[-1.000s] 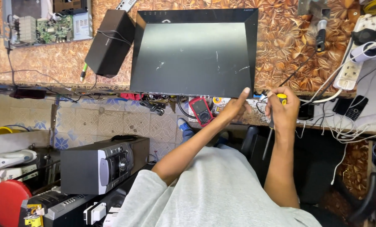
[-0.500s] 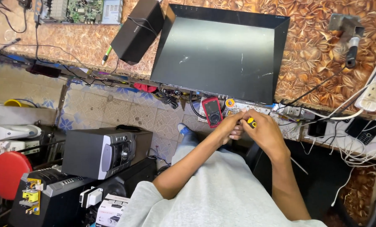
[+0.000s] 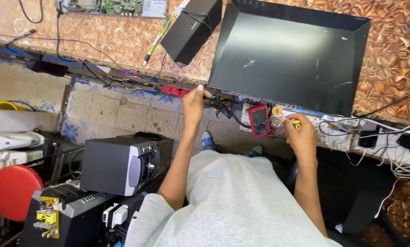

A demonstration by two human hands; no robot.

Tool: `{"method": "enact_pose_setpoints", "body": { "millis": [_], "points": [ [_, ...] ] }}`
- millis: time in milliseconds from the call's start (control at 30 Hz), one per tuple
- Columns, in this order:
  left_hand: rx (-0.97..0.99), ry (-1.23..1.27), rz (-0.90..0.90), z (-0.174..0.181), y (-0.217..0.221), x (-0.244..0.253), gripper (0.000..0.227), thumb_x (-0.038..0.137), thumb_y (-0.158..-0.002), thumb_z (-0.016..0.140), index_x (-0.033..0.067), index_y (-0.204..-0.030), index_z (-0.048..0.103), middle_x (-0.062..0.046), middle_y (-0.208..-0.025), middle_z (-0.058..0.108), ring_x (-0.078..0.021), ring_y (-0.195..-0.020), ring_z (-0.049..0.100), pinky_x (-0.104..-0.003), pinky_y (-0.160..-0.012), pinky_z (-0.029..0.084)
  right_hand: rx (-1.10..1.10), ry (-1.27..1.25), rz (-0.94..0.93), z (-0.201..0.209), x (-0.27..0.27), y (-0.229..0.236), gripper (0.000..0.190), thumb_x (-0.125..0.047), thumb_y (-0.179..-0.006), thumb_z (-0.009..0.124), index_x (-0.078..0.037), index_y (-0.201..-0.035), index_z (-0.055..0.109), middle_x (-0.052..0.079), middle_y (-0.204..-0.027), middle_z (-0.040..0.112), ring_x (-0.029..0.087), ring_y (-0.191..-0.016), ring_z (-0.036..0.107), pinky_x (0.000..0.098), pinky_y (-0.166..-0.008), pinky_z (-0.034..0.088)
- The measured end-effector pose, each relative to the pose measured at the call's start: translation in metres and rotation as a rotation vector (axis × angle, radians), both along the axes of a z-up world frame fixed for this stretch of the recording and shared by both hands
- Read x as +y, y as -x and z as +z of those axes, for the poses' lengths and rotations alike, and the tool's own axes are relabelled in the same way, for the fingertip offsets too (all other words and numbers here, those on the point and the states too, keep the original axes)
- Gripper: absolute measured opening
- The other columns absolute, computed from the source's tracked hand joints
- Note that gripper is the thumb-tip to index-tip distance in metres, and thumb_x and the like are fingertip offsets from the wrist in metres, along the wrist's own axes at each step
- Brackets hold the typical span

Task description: The person uses a screwdriver to remove screws from the back panel of a black monitor. After removing the screws, the person lifts the monitor to inspect the back and then places it back on the workbench.

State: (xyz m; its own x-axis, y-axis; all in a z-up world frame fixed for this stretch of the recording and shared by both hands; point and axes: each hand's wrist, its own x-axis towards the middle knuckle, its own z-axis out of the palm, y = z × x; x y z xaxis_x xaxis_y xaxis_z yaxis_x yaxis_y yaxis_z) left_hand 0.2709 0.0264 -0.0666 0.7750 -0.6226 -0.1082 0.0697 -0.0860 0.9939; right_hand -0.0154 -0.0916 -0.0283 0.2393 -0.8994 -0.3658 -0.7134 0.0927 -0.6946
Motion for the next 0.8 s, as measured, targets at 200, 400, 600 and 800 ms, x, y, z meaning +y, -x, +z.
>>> {"method": "enact_pose_setpoints", "body": {
  "millis": [200,400,600,800],
  "points": [
    [-0.204,-0.277,-0.290,-0.022,-0.039,-0.011,0.038,0.031,-0.102,0.052,0.0080,-0.089,0.080,-0.018,-0.087,0.075,-0.0394,-0.094,0.070,-0.046,-0.088,0.050,-0.171,0.114,-0.192,-0.042,0.001,-0.011,0.033,-0.019,-0.103,0.069,0.006,-0.123,0.061,0.013,-0.062,0.059,0.020,-0.040,0.057,0.0293,-0.034,0.043],
    [0.139,-0.314,-0.574,-0.039,-0.053,-0.026,0.063,0.058,-0.098,0.038,0.0125,-0.058,0.055,-0.017,-0.104,0.081,-0.0060,-0.035,0.027,-0.026,-0.038,0.032,-0.051,0.061,-0.308,-0.003,0.004,-0.040,0.028,-0.032,-0.110,0.061,-0.005,-0.118,0.056,0.006,-0.077,0.062,0.015,-0.049,0.053,0.0310,-0.043,0.041],
    [0.356,-0.296,-0.804,-0.048,-0.029,-0.017,0.049,0.058,-0.095,0.056,0.0209,-0.062,0.054,0.010,-0.049,0.034,-0.0066,-0.040,0.026,-0.025,-0.041,0.022,0.045,0.106,-0.307,-0.006,-0.020,-0.020,0.032,-0.027,-0.107,0.057,0.000,-0.121,0.061,0.007,-0.073,0.063,0.019,-0.050,0.055,0.0354,-0.049,0.043],
    [0.409,-0.293,-0.939,-0.027,0.038,-0.032,0.059,0.053,-0.081,0.071,0.0238,-0.062,0.023,0.008,-0.057,0.018,-0.0069,-0.047,0.017,-0.029,-0.049,0.012,-0.054,0.141,-0.236,-0.009,-0.072,0.001,0.020,-0.015,-0.104,0.054,-0.010,-0.088,0.043,0.007,-0.067,0.056,0.015,-0.045,0.049,0.0305,-0.039,0.031]
  ]
}}
